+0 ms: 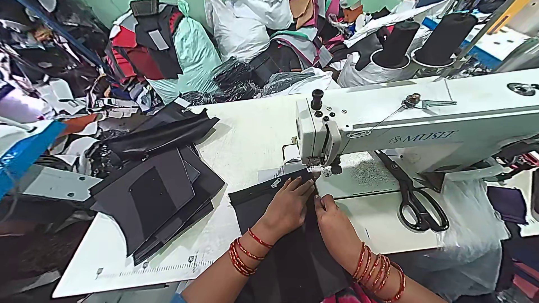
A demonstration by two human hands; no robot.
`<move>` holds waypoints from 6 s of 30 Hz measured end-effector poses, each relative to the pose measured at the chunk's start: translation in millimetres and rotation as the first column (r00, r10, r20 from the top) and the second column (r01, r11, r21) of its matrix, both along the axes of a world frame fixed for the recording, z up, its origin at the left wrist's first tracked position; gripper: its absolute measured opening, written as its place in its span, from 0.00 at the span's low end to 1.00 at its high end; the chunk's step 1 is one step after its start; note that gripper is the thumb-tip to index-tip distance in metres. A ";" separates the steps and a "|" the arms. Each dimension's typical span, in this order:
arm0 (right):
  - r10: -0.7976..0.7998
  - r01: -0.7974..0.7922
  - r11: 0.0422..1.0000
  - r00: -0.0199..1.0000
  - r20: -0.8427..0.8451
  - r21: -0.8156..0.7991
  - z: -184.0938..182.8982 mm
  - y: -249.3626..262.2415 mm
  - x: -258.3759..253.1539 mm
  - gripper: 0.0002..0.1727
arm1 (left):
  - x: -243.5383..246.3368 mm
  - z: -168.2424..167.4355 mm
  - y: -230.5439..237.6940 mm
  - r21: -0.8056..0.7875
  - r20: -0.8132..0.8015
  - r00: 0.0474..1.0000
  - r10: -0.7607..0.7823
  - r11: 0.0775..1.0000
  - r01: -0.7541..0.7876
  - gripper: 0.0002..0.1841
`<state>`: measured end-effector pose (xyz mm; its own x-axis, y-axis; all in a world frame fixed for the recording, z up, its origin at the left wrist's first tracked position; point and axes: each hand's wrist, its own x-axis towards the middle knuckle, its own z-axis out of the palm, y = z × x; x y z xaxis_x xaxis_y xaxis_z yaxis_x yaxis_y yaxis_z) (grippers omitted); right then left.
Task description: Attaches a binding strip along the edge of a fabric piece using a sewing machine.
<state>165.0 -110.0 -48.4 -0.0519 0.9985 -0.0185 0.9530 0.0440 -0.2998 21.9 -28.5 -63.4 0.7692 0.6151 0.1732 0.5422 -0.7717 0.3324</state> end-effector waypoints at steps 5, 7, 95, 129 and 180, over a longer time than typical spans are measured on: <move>-0.008 0.008 1.000 1.000 0.017 -0.026 -0.1 7.2 -0.7 0.19 | -0.5 -0.3 8.0 -0.028 0.037 0.999 -0.017 0.999 0.018 0.24; -0.016 0.016 1.000 1.000 0.006 -0.024 -1.3 11.2 -0.7 0.19 | -0.4 -2.4 12.8 -0.030 0.056 0.998 -0.029 0.999 0.030 0.23; -0.225 0.215 0.974 0.845 -0.485 -0.078 -2.7 31.7 31.2 0.18 | 33.2 50.0 -50.2 -0.613 -0.202 0.950 0.238 0.726 -0.312 0.30; -0.240 0.194 0.969 0.582 -0.777 -0.154 -13.2 -3.8 35.4 0.15 | 44.1 57.7 -58.3 -0.581 -0.285 0.919 0.274 0.713 -0.393 0.20; 0.075 -0.071 0.993 0.997 -0.033 0.092 -4.3 -13.0 4.3 0.12 | -0.4 -12.5 -4.0 0.140 0.121 0.991 -0.061 0.989 0.044 0.21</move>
<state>169.3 -123.0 -52.7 -0.1237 0.9895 0.0750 0.9347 0.1416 -0.3261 21.5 -32.6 -75.9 0.7669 0.5384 0.3493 0.4605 -0.8408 0.2847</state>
